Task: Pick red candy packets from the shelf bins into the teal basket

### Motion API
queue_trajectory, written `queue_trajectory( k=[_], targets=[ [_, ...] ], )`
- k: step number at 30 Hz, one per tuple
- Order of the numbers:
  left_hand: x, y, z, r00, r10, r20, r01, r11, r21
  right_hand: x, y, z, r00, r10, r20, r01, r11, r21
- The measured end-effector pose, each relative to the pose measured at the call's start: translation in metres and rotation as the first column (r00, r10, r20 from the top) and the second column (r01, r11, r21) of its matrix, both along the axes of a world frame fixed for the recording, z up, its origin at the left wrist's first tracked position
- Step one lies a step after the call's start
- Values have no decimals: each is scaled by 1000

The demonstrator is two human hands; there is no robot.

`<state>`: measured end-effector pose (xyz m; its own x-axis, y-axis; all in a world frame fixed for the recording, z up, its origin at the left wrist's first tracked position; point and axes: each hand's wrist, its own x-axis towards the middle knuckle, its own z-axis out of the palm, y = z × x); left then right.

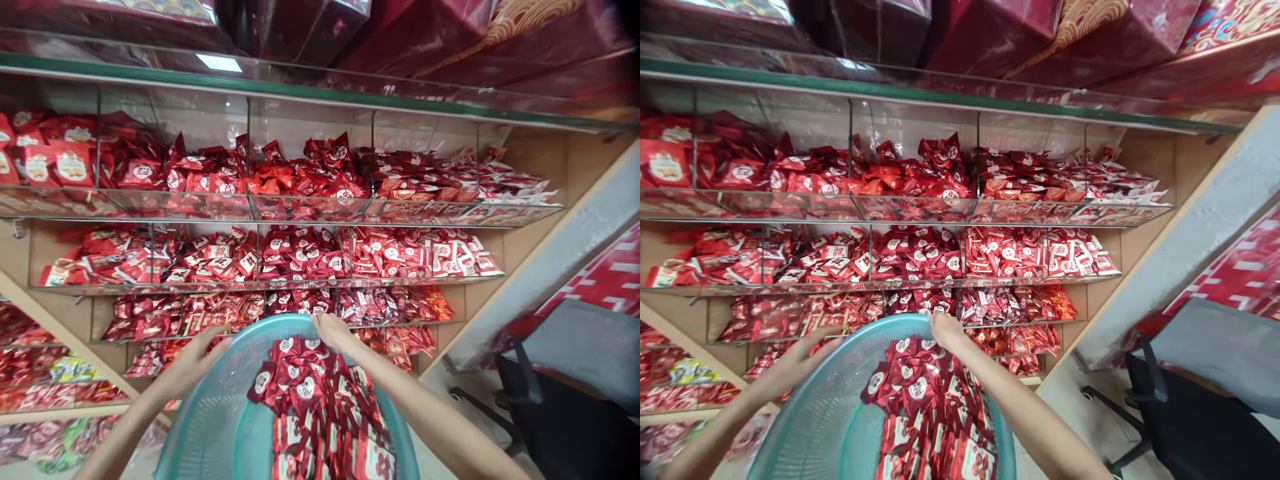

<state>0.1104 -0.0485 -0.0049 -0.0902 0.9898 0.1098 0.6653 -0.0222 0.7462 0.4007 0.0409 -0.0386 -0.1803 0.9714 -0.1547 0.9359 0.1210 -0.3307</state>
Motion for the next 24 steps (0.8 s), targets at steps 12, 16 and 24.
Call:
queue_trajectory(
  k=[12, 16, 24],
  targets=[
    [67, 109, -21, 777, -384, -500, 356, 922, -155, -43, 5, 8, 1000, -7, -3, 7, 999, 32],
    [58, 105, -31, 764, -337, -551, 334, 936, -108, -51, 3, 2, 1000, 5, -10, -5, 999, 41],
    [49, 104, -47, 759, -348, -550, 369, 926, -77, -52, -9, -12, 999, -15, -48, 21, 993, 120]
  ],
)
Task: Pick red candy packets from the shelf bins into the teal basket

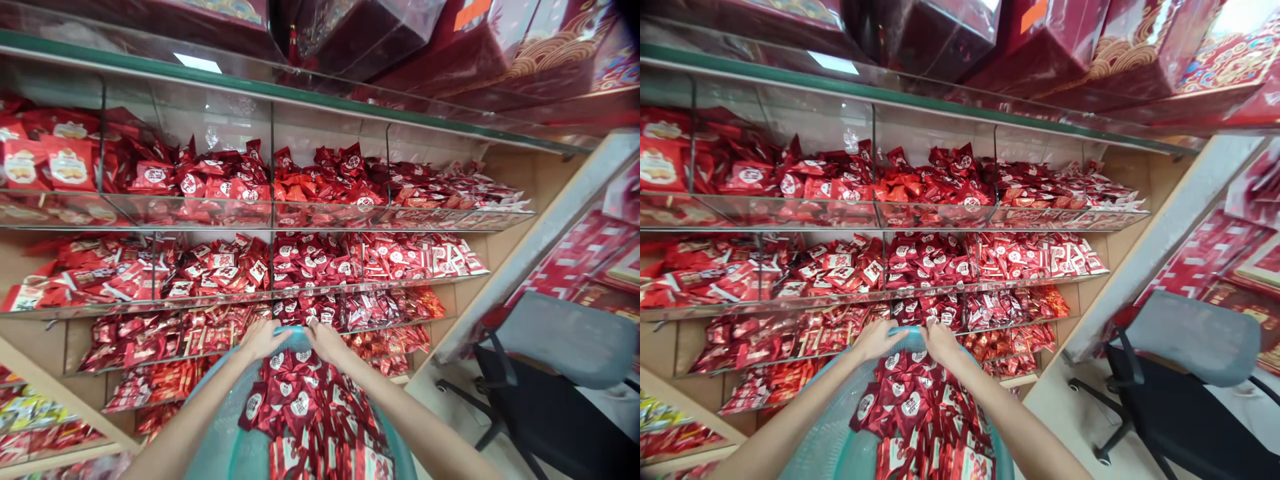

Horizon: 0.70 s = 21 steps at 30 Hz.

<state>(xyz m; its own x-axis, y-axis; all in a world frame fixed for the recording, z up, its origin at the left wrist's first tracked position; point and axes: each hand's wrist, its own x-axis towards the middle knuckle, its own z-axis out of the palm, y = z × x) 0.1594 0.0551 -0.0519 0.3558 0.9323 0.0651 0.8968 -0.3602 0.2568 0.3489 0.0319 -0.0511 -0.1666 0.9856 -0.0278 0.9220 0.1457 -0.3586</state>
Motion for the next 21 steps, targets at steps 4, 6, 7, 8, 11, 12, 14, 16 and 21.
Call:
queue_trajectory(
  k=[4, 6, 7, 8, 11, 12, 14, 16, 21],
  targets=[
    [-2, 0, -4, 1000, 10, 1, -10, 1000, 7, 9, -7, 16, 999, -13, -43, 20, 986, 164],
    [-4, 0, -5, 1000, 16, -6, -16, 1000, 7, 19, -8, 36, 998, -2, -66, 20, 960, 280],
    [-5, 1, -7, 1000, 13, -12, -13, 1000, 11, 25, -7, 48, 997, 5, -83, 24, 939, 344],
    [-6, 1, -8, 1000, 8, -18, -8, 1000, 17, 33, -6, 60, 995, 9, -100, 34, 909, 415],
    [-8, 3, -11, 1000, -8, -24, 9, 999, 32, 57, 5, 93, 992, 9, -122, 64, 812, 579],
    [-8, 3, -12, 1000, -12, -24, 12, 999, 37, 65, 9, 101, 994, -13, -105, 74, 796, 601],
    [-9, 4, -13, 1000, -18, -23, 19, 999, 42, 76, 18, 113, 998, -48, -46, 66, 794, 605],
    [-10, 5, -13, 999, -23, -24, 24, 999, 45, 80, 27, 117, 998, -63, 30, 34, 818, 574],
    [-10, 4, -12, 1000, -3, -28, 4, 998, 60, 79, 43, 115, 990, -74, 123, 4, 873, 489]
  ],
)
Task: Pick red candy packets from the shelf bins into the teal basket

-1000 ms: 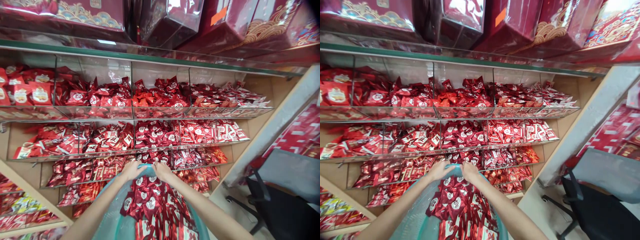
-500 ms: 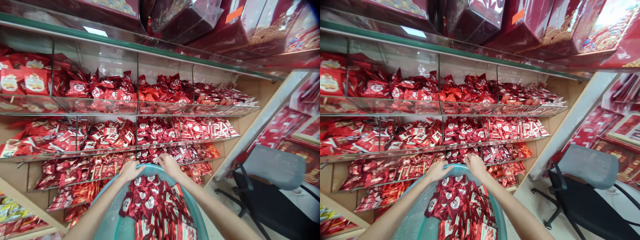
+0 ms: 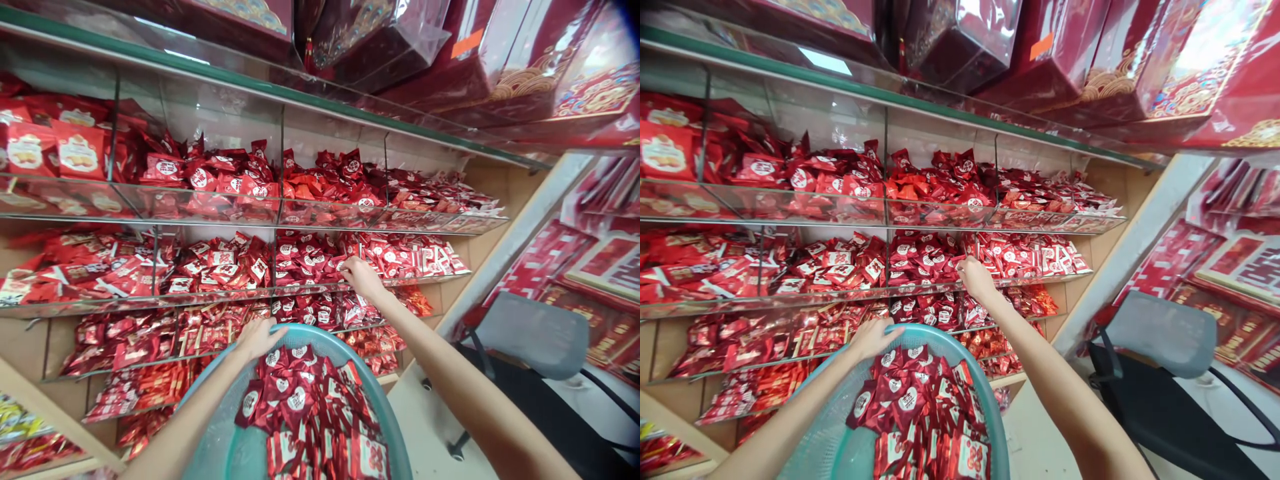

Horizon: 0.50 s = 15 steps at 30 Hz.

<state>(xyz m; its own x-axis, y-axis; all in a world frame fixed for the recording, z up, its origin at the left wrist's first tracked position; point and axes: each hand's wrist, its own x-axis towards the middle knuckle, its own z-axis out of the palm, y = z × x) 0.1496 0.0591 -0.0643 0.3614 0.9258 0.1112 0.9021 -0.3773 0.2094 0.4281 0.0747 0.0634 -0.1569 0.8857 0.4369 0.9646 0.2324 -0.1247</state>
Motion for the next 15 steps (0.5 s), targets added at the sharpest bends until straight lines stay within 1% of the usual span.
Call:
queue_trajectory(
  k=[2, 4, 6, 8, 10, 12, 14, 15],
  targets=[
    [3, -1, 0, 1000, -1, -2, 1, 1000, -1, 1, 3, 0, 1000, 14, -26, -15, 1000, -5],
    [7, -3, 1, 1000, -1, -7, 1, 1000, -9, 4, 4, 2, 995, 46, -93, -44, 999, 25],
    [10, -4, 1, 1000, 4, -12, -4, 1000, -13, 7, 2, 5, 977, 81, -197, -68, 995, 74],
    [12, -6, 2, 1000, 10, -19, -11, 1000, -12, 8, -2, 8, 931, 104, -351, -77, 993, 89],
    [12, -8, 4, 1000, 12, -28, -12, 1000, -12, 9, -4, 9, 829, 122, -546, -103, 992, 67],
    [12, -10, 5, 999, 13, -35, -13, 1000, -16, 8, -5, 6, 680, 166, -715, -167, 984, 70],
    [12, -10, 7, 999, 14, -32, -14, 1000, -18, 5, -7, 3, 537, 237, -810, -237, 963, 125],
    [12, -10, 8, 999, 15, -29, -16, 1000, -18, 3, -9, 1, 478, 270, -836, -261, 952, 158]
  ],
)
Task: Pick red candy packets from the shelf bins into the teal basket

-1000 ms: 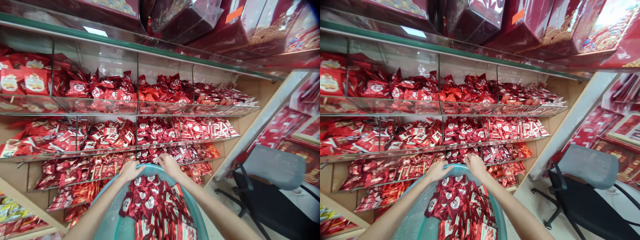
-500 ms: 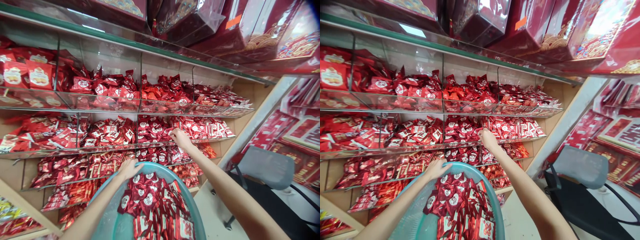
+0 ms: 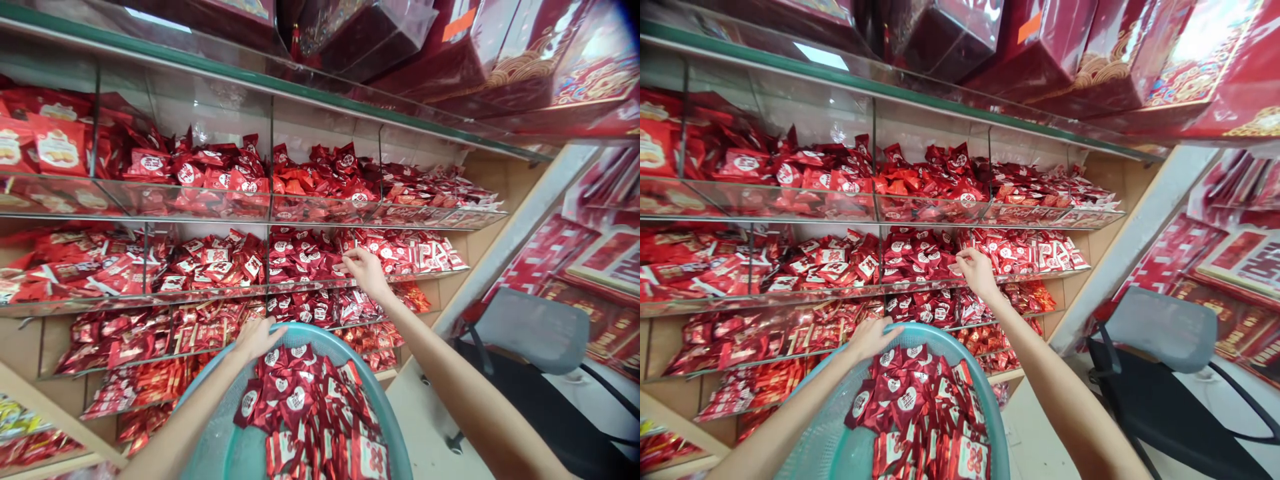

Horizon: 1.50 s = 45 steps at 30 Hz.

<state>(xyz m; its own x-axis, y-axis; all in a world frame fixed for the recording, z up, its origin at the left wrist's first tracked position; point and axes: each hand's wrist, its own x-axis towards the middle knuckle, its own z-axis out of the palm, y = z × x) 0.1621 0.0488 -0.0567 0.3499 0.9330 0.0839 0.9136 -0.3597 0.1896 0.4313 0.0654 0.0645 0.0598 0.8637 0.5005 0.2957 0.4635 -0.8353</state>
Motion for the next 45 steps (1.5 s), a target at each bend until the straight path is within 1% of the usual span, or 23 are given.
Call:
queue_trajectory(
  k=[3, 5, 6, 8, 10, 11, 12, 13, 14, 16, 19, 21, 23, 24, 26, 29, 31, 33, 34, 36, 41, 43, 45],
  targets=[
    [0, 1, 2, 1000, 5, 7, -5, 1000, 3, -7, -12, -4, 992, 65, -108, -60, 997, 47],
    [0, 1, 2, 1000, 10, 10, -10, 1000, 8, -12, -25, -7, 994, 78, -80, -69, 991, 113],
    [0, 2, 2, 1000, 13, 13, -13, 1000, 8, -15, -33, -8, 997, 72, -16, -68, 983, 170],
    [0, 3, 2, 1000, 19, 21, -19, 1000, 1, -18, -47, -13, 983, 13, 186, -74, 943, 324],
    [1, 3, 2, 999, 27, 28, -27, 1000, -9, -19, -59, -18, 916, -76, 395, -124, 881, 456],
    [1, 4, 2, 999, 28, 32, -28, 1000, -12, -19, -64, -21, 876, -111, 470, -158, 854, 496],
    [1, 4, 3, 999, 29, 36, -29, 999, -13, -20, -68, -24, 843, -131, 521, -189, 835, 517],
    [2, 5, 3, 999, 31, 39, -31, 999, -14, -20, -71, -27, 822, -137, 553, -211, 828, 519],
    [2, 5, 4, 999, 34, 40, -34, 999, -13, -21, -74, -31, 811, -131, 571, -223, 832, 508],
    [3, 5, 5, 999, 37, 34, -37, 999, -9, -23, -79, -37, 808, -79, 584, -237, 864, 444],
    [4, 4, 8, 999, 47, 27, -47, 999, -5, -30, -86, -47, 791, 75, 607, -300, 912, 278],
    [4, 4, 8, 998, 58, 32, -58, 998, -7, -37, -89, -54, 732, 175, 658, -351, 925, 145],
    [3, 3, 9, 997, 63, 33, -63, 998, -5, -44, -91, -60, 644, 217, 733, -358, 933, 38],
    [3, 3, 9, 998, 59, 30, -59, 998, -1, -48, -91, -62, 598, 208, 774, -336, 942, 6],
    [3, 3, 9, 999, 50, 21, -50, 999, 5, -57, -90, -64, 494, 143, 857, -256, 966, -14],
    [3, 2, 10, 999, 42, 13, -42, 999, -3, -73, -89, -66, 301, 26, 953, -144, 989, 18],
    [4, 1, 12, 999, 46, 15, -46, 999, -13, -85, -88, -70, 185, -35, 982, -135, 989, 61],
    [5, 1, 13, 999, 44, 23, -44, 999, -12, -99, -88, -77, 114, -82, 990, -151, 984, 99],
    [6, 1, 13, 999, 37, 26, -37, 999, -11, -105, -88, -82, 94, -98, 991, -157, 981, 112],
    [6, 1, 14, 999, 27, 37, -27, 1000, -12, -118, -86, -93, 81, -117, 990, -164, 978, 129],
    [7, 3, 12, 998, 37, 60, -35, 999, -37, -136, -74, -117, 112, -111, 987, -179, 975, 130],
    [6, 3, 12, 998, 40, 56, -37, 998, -48, -138, -72, -121, 117, -91, 989, -163, 980, 110],
    [5, 3, 11, 998, 39, 55, -36, 998, -57, -137, -73, -118, 123, -50, 991, -148, 987, 68]
  ],
)
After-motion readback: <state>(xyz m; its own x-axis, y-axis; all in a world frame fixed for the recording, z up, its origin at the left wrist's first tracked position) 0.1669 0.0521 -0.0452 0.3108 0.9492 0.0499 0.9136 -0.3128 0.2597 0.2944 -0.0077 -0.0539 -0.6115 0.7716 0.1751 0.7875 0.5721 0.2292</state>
